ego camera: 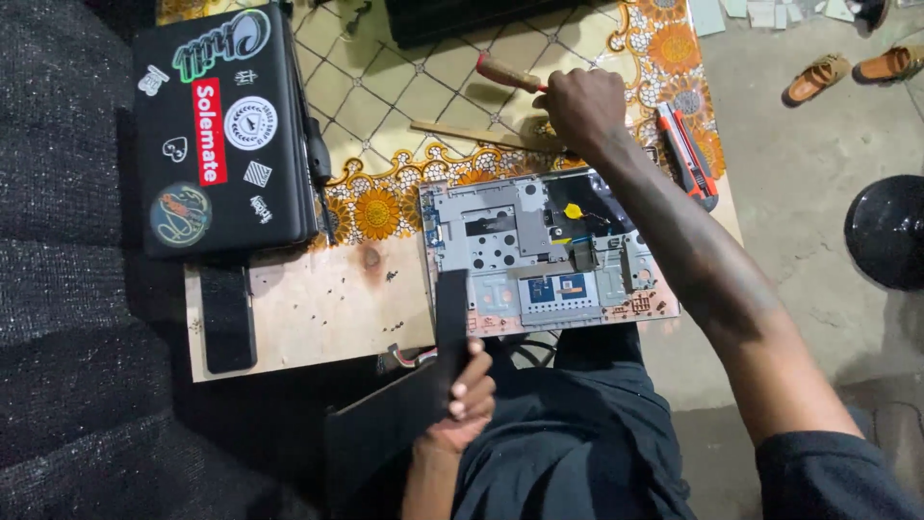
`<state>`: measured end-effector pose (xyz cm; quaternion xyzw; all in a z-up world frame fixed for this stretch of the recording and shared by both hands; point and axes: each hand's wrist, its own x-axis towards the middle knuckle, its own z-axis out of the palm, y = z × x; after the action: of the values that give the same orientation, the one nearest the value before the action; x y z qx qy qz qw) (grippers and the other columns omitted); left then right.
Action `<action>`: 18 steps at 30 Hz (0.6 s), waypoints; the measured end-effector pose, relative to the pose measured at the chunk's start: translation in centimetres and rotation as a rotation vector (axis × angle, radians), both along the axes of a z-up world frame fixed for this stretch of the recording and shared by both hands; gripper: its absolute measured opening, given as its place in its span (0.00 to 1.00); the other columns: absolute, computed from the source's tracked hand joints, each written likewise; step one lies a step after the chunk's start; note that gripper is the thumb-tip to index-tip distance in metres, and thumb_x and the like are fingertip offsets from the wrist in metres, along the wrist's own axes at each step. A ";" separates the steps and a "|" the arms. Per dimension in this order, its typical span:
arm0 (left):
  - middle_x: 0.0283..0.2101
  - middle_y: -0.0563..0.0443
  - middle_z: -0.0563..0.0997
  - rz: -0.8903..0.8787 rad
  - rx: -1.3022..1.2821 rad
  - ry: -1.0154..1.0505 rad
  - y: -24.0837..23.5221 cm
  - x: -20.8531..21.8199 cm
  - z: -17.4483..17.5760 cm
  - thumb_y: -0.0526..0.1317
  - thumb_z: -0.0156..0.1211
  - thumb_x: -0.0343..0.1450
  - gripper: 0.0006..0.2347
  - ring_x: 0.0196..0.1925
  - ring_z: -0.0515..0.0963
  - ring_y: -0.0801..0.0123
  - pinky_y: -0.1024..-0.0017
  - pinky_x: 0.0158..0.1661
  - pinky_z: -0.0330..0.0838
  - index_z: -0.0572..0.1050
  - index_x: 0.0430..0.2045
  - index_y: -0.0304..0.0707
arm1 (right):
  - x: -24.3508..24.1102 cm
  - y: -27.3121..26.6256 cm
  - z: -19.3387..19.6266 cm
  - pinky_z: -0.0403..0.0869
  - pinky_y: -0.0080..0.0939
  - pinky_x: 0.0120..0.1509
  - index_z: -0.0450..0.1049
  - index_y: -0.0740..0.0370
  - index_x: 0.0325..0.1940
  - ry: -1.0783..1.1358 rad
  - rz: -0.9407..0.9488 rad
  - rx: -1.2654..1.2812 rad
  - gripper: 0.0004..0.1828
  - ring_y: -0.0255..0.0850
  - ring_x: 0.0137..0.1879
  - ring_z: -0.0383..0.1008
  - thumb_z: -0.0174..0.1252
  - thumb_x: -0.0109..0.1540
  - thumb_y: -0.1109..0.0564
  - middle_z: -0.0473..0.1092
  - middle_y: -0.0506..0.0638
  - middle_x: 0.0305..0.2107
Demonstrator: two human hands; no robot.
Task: The person uses a screwdriver to remove screws from the back of a laptop. They then remove the battery, clean it with a brush, and place it aside. The person continues to remove more screws from the laptop chassis.
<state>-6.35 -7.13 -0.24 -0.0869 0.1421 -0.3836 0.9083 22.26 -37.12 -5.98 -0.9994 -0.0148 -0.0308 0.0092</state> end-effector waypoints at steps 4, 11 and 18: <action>0.16 0.59 0.57 -0.113 0.213 -0.044 -0.7 -0.1 0.5 0.45 0.46 0.73 0.14 0.13 0.54 0.84 0.86 0.15 0.47 0.67 0.39 0.30 | 0.8 1.0 -0.9 0.67 0.39 0.25 0.76 0.56 0.37 0.004 0.010 -0.029 0.18 0.34 0.19 0.64 0.60 0.66 0.39 0.69 0.44 0.18; 0.16 0.60 0.55 -0.131 0.341 -0.209 -0.7 0.6 1.7 0.43 0.44 0.75 0.11 0.12 0.51 0.85 0.86 0.15 0.43 0.67 0.38 0.30 | -0.8 3.1 -0.6 0.74 0.40 0.23 0.71 0.64 0.48 -0.085 0.065 0.121 0.12 0.39 0.24 0.72 0.60 0.63 0.56 0.74 0.53 0.29; 0.18 0.57 0.58 -0.236 0.565 -0.469 -1.7 1.4 2.8 0.56 0.56 0.66 0.20 0.17 0.53 0.82 0.84 0.22 0.49 0.60 0.18 0.40 | -4.9 7.7 2.9 0.77 0.42 0.28 0.74 0.63 0.41 -0.102 0.225 0.396 0.14 0.40 0.28 0.69 0.59 0.66 0.49 0.67 0.55 0.39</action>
<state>-5.00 -8.79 2.60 0.2739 0.0398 -0.4406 0.8540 17.32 -29.37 -3.06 -0.9673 -0.1201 -0.0822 0.2076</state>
